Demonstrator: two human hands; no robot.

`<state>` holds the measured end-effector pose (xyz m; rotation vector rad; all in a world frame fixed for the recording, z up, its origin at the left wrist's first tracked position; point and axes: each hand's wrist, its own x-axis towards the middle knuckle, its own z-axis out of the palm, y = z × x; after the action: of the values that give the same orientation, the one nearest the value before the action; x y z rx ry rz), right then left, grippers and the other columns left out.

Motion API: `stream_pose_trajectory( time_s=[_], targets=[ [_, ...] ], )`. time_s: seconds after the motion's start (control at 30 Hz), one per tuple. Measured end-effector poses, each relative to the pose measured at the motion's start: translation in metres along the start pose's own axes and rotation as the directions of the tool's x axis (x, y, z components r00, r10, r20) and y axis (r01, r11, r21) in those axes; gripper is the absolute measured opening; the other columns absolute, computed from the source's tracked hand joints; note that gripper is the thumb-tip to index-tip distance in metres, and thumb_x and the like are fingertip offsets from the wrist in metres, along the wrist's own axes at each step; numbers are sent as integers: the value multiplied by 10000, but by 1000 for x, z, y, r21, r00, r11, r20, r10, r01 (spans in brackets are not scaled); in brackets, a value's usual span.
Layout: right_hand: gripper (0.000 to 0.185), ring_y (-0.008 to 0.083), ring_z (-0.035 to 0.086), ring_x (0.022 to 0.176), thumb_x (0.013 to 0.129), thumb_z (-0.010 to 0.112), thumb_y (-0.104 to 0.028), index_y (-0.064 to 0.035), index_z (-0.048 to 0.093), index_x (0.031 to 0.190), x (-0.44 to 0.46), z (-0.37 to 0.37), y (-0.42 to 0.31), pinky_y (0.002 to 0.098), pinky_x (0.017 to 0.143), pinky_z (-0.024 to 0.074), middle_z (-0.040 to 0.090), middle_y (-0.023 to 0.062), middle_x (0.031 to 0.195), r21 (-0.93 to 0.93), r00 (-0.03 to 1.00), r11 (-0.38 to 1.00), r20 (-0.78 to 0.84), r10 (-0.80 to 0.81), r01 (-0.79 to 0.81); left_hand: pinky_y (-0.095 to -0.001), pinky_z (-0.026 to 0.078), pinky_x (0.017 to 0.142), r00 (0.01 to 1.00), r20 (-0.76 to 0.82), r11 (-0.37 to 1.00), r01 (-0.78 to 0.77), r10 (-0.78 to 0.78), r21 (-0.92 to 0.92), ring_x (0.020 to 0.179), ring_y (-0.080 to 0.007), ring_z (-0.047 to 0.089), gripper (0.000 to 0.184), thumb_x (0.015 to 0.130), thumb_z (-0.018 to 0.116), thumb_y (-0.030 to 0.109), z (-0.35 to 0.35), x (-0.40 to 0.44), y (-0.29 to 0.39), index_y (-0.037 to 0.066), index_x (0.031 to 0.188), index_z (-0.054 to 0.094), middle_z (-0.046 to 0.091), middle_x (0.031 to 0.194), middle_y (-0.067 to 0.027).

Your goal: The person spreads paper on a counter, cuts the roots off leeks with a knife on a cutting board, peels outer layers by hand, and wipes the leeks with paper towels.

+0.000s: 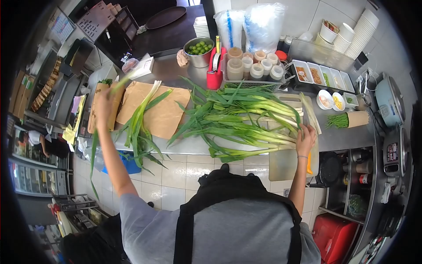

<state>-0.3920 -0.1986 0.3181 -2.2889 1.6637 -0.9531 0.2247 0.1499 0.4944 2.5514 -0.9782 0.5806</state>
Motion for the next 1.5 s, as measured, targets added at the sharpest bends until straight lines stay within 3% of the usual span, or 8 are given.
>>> stream_pose_trajectory(
  time_s=[0.6,0.7,0.83,0.97,1.0,1.03,1.27,1.5],
  targets=[
    [230,309,519,981,742,645,-104,-130,663,970,-37,-83,20,387,858,410,572,134,1062,-137,976,990,-218,-12,-19,-437,441,831,694,713,987,160,-101,-15,947,-363,588,416,846,469,330,282,15,-206,-23,988,637,619,989,-251],
    [217,286,508,963,728,655,-106,-141,660,942,-37,-82,10,381,812,399,577,81,1013,-85,981,996,-194,20,-37,-424,389,928,711,671,930,-65,-211,362,1074,-349,523,466,876,432,413,268,29,-181,82,1183,548,557,1178,-166],
    [183,256,506,932,713,663,-103,-147,678,890,-47,-74,-4,391,805,373,578,45,948,-22,990,998,-128,53,-56,-420,395,911,970,225,973,-136,92,187,1044,-321,536,315,846,552,240,151,-3,35,34,1082,591,592,1091,-142],
    [146,243,527,887,708,659,-90,-140,681,843,-57,-56,-1,384,754,376,590,35,860,-1,992,993,-35,121,-122,-390,414,862,819,-39,721,-525,573,-453,976,-300,546,241,777,605,77,119,-62,190,4,1007,618,595,1033,-150],
    [138,242,534,879,706,658,-87,-138,680,833,-59,-53,-5,383,744,376,593,37,844,17,993,993,-4,118,-118,-382,412,855,915,138,667,-168,380,-726,960,-299,541,203,759,617,44,90,-100,254,25,959,639,595,992,-148],
    [130,240,541,871,705,657,-85,-135,680,823,-61,-50,-8,381,735,375,596,39,829,36,993,993,28,112,-113,-371,414,841,788,20,655,-497,616,-570,940,-294,535,177,736,643,42,88,-121,285,55,913,655,595,957,-132],
    [131,267,566,856,684,637,-55,-102,646,806,-89,-11,-20,392,681,417,596,60,851,276,939,953,344,21,-122,-363,426,724,463,164,434,-569,871,-699,844,-233,504,170,680,651,74,136,-225,372,119,844,654,541,830,-28],
    [267,274,548,875,676,650,-62,-112,619,937,-79,5,-27,396,701,422,524,68,913,171,995,985,94,20,-36,-358,435,713,540,142,509,-626,830,-591,858,-232,506,206,689,658,112,159,-219,395,131,893,639,538,843,-12]
  ],
)
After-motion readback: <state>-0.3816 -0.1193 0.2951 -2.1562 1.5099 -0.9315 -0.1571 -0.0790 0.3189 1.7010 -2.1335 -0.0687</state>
